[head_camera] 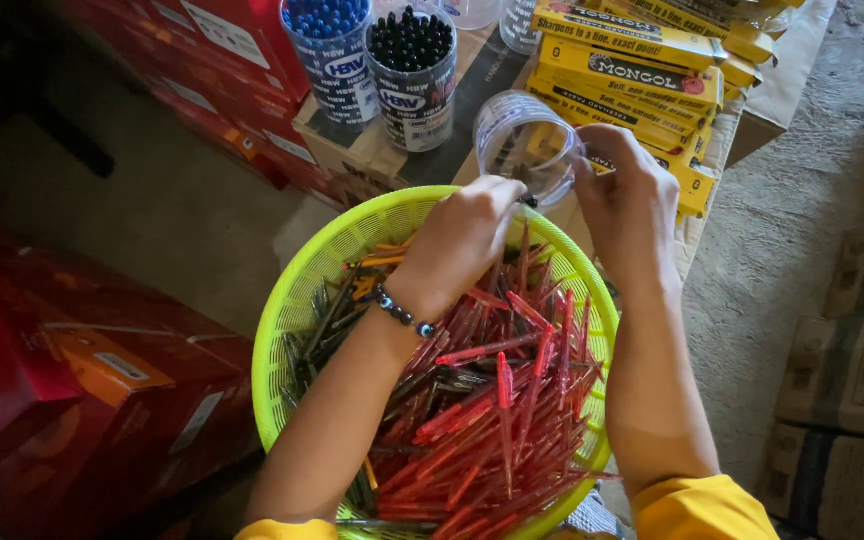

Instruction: The person sorts red and black pens from a yellow basket into clear plastic cups. They pick up pens from the basket, remove the caps, and place the pens into the cups.

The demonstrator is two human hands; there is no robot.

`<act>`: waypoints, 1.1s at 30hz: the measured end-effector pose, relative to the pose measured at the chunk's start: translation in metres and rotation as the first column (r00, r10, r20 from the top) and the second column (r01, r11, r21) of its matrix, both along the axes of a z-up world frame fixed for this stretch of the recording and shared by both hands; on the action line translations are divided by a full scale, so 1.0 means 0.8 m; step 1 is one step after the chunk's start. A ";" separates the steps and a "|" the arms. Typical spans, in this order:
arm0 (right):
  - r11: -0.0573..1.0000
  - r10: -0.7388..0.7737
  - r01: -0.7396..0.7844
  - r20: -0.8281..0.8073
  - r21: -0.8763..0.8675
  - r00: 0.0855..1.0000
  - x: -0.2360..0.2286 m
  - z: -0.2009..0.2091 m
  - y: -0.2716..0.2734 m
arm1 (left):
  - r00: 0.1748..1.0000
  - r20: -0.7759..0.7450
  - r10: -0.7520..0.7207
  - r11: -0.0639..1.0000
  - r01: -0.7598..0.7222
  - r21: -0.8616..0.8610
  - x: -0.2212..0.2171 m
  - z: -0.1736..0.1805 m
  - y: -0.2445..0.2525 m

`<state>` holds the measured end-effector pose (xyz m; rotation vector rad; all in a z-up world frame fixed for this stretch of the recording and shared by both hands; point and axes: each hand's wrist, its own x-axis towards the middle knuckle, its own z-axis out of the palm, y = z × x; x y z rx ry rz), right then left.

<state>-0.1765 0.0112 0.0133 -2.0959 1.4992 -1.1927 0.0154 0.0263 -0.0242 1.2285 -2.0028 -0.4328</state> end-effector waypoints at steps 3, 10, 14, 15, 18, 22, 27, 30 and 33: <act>1.000 0.024 -0.024 0.024 0.006 0.999 0.001 -0.002 -0.001 | 1.000 -0.017 -0.011 1.000 0.011 -0.004 0.007 -0.002 -0.002; 1.000 -0.005 0.005 0.023 0.002 1.000 0.004 -0.005 -0.004 | 1.000 0.004 -0.008 0.999 0.008 -0.043 0.007 -0.005 -0.003; 1.000 0.013 -0.013 0.030 0.007 0.999 0.001 -0.006 -0.005 | 1.000 0.018 -0.002 0.999 0.003 -0.050 0.008 -0.005 -0.006; 0.999 0.026 -0.027 0.038 0.024 0.999 0.000 -0.007 -0.004 | 1.000 0.031 0.005 0.999 -0.004 -0.036 0.008 -0.004 -0.005; 0.999 0.024 -0.026 0.035 0.048 0.999 -0.001 -0.006 -0.006 | 0.998 0.061 0.029 0.999 -0.030 0.015 0.007 0.004 -0.002; 0.999 0.002 -0.002 0.005 0.053 1.000 0.000 -0.003 -0.005 | 0.997 0.064 0.047 0.998 -0.049 0.032 0.006 0.007 0.004; 1.000 -0.001 0.001 0.007 0.013 1.000 0.000 -0.003 -0.005 | 0.999 0.029 0.039 0.997 -0.037 -0.060 0.011 0.021 0.021; 0.985 0.052 -0.041 0.060 -0.166 0.997 -0.015 -0.020 -0.009 | 0.999 -0.007 0.040 0.998 -0.040 -0.044 0.027 0.077 0.067; 0.976 0.075 -0.046 0.132 -0.214 0.988 -0.010 -0.011 0.007 | 0.998 -0.040 0.050 0.998 -0.052 -0.047 0.057 0.105 0.113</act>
